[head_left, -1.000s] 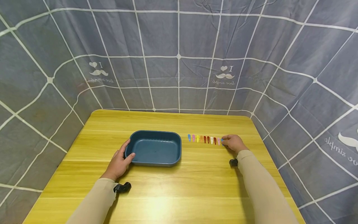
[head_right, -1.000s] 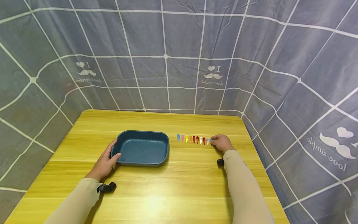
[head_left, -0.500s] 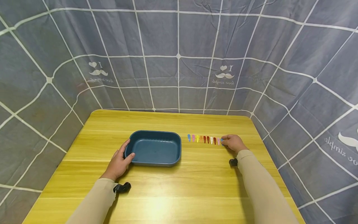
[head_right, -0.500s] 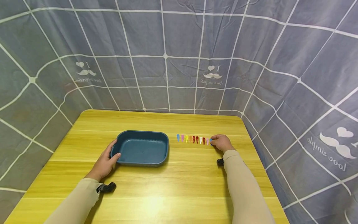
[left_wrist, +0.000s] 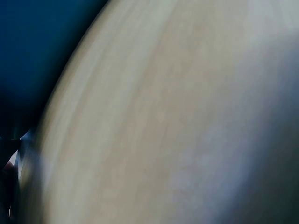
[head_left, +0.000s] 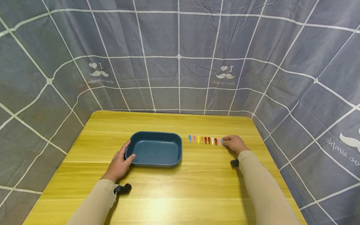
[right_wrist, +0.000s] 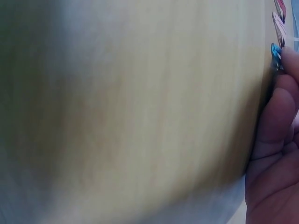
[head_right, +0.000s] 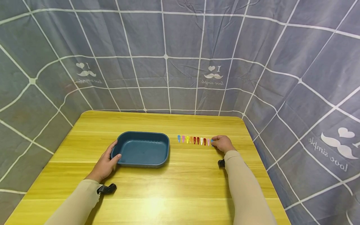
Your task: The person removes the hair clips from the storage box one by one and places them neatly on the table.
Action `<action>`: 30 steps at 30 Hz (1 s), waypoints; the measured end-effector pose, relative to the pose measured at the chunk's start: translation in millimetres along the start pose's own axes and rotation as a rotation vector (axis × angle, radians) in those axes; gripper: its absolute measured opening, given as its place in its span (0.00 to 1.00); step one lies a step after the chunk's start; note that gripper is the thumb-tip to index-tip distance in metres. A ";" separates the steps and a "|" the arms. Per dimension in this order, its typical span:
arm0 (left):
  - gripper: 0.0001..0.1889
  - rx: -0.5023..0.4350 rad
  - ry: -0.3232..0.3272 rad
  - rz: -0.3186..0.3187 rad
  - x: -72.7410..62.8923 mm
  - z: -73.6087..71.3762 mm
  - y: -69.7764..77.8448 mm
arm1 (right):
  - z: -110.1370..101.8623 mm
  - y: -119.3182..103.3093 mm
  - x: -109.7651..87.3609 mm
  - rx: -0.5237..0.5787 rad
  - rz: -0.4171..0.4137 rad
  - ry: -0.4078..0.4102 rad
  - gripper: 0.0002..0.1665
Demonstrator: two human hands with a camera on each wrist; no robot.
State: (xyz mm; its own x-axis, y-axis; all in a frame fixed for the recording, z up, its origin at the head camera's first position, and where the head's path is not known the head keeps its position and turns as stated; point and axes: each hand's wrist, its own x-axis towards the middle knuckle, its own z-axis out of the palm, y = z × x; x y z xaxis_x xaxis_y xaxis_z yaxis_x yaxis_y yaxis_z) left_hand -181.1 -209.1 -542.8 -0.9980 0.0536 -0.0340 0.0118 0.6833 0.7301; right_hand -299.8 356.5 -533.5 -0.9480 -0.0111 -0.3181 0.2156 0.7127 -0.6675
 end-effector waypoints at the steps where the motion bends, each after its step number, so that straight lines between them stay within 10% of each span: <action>1: 0.39 0.001 0.001 0.000 0.0 0.0 0.0 | 0.0 0.2 0.1 0.005 0.000 -0.001 0.27; 30: 0.40 -0.025 -0.027 0.004 2.1 -2.2 -1.4 | -4.8 2.1 -4.3 0.050 0.020 -0.020 0.32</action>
State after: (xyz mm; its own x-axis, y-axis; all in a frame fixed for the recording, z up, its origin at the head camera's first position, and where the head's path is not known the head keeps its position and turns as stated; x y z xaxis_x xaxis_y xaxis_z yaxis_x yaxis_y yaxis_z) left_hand -183.3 -211.6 -542.4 -0.9959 0.0764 -0.0490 0.0142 0.6645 0.7472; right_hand -296.4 361.4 -530.3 -0.9386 -0.0114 -0.3448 0.2466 0.6768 -0.6937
